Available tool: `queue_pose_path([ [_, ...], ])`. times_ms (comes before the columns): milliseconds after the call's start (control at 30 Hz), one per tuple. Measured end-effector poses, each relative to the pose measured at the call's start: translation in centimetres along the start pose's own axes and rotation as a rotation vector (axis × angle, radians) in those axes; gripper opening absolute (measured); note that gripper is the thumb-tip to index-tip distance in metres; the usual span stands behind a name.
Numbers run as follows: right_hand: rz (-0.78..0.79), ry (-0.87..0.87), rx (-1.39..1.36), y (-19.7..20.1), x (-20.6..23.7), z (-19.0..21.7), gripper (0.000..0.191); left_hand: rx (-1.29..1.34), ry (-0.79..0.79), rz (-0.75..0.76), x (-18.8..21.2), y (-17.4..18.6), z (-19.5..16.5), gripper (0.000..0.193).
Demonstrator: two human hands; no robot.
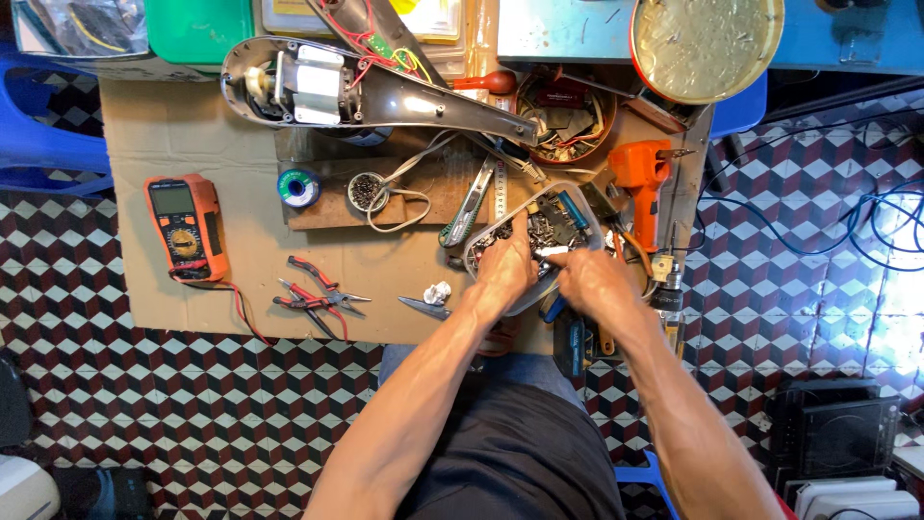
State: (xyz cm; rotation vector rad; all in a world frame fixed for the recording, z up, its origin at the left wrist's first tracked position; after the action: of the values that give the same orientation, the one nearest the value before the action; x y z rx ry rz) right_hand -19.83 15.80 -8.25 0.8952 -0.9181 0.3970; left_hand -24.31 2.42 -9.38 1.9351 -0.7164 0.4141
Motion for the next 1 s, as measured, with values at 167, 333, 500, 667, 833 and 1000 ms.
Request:
queue_pose_path([
  [167,-0.138,0.327,-0.022,0.9,3.1,0.6,0.040,-0.071,0.068,0.244,-1.2,-0.6,0.0,0.112],
  [333,-0.086,-0.024,-0.112,2.8,3.1,-2.1,0.041,-0.143,0.041,0.254,-0.6,-0.9,0.4,0.088],
  [500,-0.303,0.210,-0.193,4.5,1.2,-0.4,0.042,-0.266,-0.071,0.194,0.9,-2.4,0.1,0.040],
  [667,-0.311,0.215,-0.197,3.5,-2.1,0.9,0.043,-0.295,-0.196,0.311,0.5,-2.8,0.6,0.045],
  [833,-0.099,0.085,-0.136,1.3,-2.4,-0.1,0.048,-0.238,-0.061,0.153,0.8,-1.2,1.5,0.030],
  [1000,-0.169,0.188,-0.211,0.1,-0.8,-0.2,0.047,-0.261,-0.080,0.121,0.1,-1.2,-0.5,0.081],
])
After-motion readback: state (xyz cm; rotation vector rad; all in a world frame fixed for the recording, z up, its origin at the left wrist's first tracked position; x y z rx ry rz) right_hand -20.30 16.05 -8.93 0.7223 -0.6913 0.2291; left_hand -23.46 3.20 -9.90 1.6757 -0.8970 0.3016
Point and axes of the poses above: each hand's wrist, its own x-axis away from the middle knuckle, its own y-axis out of the back of the hand, z = x × y, the point moved 6 cm from there along -x, towards the middle knuckle, and after that the axes turned 15 degrees about -x, right-handed, at the moved point
